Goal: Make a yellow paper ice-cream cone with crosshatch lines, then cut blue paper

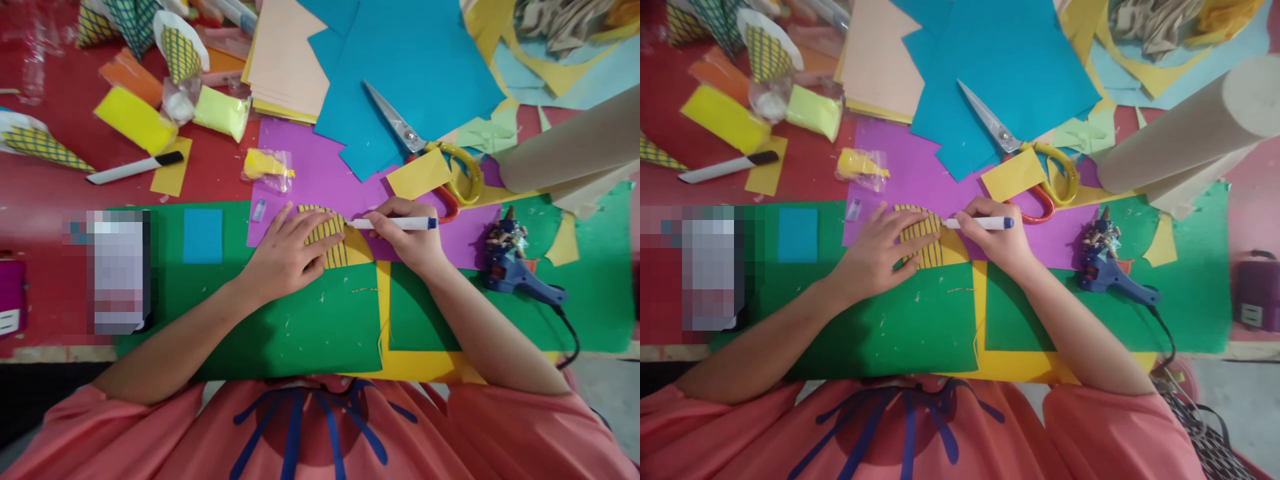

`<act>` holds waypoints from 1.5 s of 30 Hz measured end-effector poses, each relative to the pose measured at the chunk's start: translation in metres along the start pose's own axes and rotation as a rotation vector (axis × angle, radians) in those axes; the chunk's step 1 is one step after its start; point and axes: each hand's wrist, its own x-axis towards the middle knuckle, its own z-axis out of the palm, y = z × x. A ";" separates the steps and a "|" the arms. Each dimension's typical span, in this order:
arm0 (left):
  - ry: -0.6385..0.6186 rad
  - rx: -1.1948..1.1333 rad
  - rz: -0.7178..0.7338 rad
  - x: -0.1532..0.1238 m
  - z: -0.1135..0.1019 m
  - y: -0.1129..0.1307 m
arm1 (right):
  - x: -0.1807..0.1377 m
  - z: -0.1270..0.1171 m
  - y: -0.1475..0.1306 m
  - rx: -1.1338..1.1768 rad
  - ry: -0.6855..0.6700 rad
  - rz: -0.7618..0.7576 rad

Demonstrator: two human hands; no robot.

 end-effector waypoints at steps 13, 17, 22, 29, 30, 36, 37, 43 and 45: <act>0.022 -0.018 -0.062 -0.001 0.002 -0.002 | 0.001 -0.003 0.003 0.161 0.005 0.016; 0.035 -0.017 -0.060 -0.002 0.004 -0.003 | 0.000 -0.002 0.001 0.103 0.001 0.002; 0.038 -0.016 -0.054 -0.001 0.004 -0.002 | 0.000 -0.001 0.001 0.040 -0.016 0.007; 0.043 0.004 -0.053 -0.002 0.004 -0.002 | 0.000 -0.002 -0.001 0.031 -0.039 0.007; 0.042 0.004 -0.052 -0.002 0.004 -0.002 | 0.000 -0.003 -0.001 0.038 -0.050 0.007; 0.030 0.015 -0.073 -0.002 0.004 -0.002 | 0.000 -0.005 0.004 0.142 -0.019 0.012; 0.024 0.022 -0.090 -0.002 0.003 -0.002 | 0.000 -0.005 0.005 0.150 -0.008 0.014; 0.019 0.011 -0.136 -0.002 0.003 -0.001 | -0.002 -0.002 -0.001 0.080 -0.033 0.017; 0.018 -0.008 -0.137 -0.002 0.003 0.000 | -0.002 -0.002 -0.001 0.062 -0.035 0.023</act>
